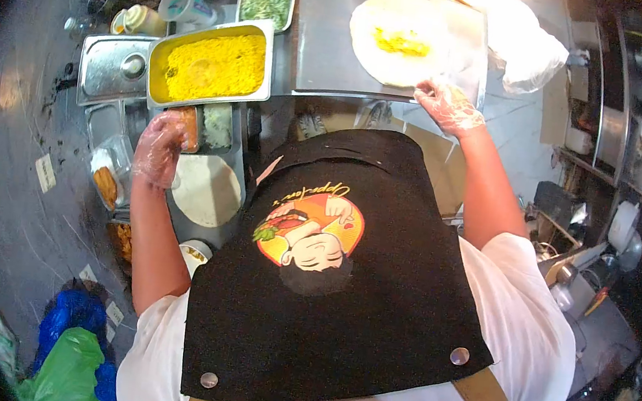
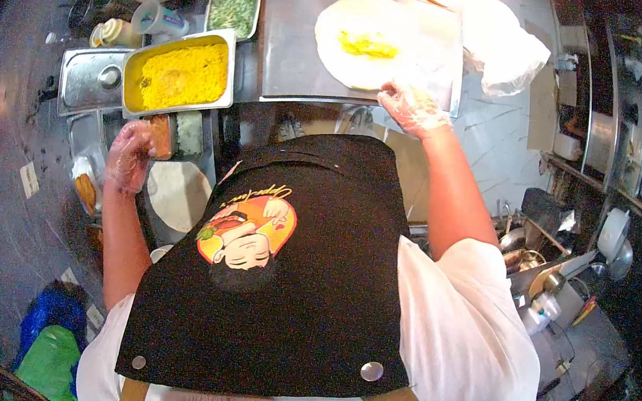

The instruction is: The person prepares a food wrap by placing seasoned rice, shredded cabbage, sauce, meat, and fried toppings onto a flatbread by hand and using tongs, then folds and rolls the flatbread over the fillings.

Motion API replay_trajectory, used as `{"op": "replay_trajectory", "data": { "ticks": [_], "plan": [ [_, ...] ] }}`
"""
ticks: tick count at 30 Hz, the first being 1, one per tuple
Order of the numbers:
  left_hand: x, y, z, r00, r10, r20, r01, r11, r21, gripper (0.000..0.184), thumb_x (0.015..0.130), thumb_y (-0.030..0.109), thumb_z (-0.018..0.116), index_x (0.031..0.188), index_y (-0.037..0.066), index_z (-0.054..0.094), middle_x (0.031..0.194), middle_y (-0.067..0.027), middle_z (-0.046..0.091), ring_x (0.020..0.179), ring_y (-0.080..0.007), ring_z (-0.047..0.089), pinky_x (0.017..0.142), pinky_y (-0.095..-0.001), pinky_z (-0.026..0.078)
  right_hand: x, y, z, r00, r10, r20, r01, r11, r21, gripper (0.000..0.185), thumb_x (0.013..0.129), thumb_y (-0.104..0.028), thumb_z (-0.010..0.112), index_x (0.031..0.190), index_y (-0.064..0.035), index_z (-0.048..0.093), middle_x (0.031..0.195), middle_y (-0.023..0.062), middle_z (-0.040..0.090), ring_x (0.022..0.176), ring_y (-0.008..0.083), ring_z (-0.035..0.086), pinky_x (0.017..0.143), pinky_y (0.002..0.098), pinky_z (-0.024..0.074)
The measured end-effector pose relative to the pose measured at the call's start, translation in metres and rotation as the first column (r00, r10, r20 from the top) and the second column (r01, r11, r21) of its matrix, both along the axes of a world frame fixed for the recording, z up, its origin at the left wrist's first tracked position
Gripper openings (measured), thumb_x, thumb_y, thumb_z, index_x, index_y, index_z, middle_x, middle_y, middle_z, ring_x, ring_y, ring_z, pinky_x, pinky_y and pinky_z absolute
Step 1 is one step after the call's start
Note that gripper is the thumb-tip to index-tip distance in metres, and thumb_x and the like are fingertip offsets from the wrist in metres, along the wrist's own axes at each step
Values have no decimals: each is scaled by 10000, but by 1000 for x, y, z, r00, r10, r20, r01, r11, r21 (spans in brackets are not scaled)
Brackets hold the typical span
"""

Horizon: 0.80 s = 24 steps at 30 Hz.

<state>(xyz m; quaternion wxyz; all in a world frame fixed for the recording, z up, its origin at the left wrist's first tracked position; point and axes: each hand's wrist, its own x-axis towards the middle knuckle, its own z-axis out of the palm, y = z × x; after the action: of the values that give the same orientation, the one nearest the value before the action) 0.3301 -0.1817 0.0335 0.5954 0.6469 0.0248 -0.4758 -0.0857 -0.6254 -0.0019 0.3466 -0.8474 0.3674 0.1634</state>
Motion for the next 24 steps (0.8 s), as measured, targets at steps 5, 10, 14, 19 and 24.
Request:
{"op": "replay_trajectory", "data": {
  "ticks": [5,10,14,19,24],
  "plan": [
    [-62,-157,18,909,-331,253,338,941,15,232,970,137,781,1164,25,719,1003,-34,691,843,-140,635,760,-309,528,-10,-24,-5,986,-81,145,68,993,93,474,1023,-379,713,1318,-9,732,1191,190,792,1093,298,758,1006,406,575],
    [-148,-334,-46,857,-513,49,516,855,-52,281,1004,203,792,1188,2,725,1045,-64,710,853,-156,665,831,-304,560,-9,-59,-24,944,-160,290,90,966,241,505,1010,-371,756,1373,-24,703,1228,151,784,1092,259,752,1023,389,578],
    [-196,-415,-125,893,-429,-132,392,889,-237,336,1111,207,654,1348,-30,635,1262,-158,713,1100,-261,721,941,-382,632,11,-81,-29,903,-123,411,60,985,162,702,908,-451,811,1439,-20,654,1346,239,725,1258,350,701,1088,442,552],
    [-222,-447,-124,867,-185,-462,105,975,-194,350,1141,157,578,1419,-54,564,1330,-176,703,1162,-281,720,967,-399,665,38,-105,-54,910,-172,378,127,982,142,526,927,-371,746,1332,-35,734,1285,291,741,1222,431,712,1066,489,555],
    [-224,-438,-127,927,-133,-350,120,991,-57,339,1129,104,545,1435,-40,571,1358,-224,685,1177,-297,729,1013,-385,646,49,-126,-61,949,-27,314,-2,996,91,352,942,-272,696,1187,-32,773,1140,290,771,1135,441,741,1009,495,581]
  ]
}}
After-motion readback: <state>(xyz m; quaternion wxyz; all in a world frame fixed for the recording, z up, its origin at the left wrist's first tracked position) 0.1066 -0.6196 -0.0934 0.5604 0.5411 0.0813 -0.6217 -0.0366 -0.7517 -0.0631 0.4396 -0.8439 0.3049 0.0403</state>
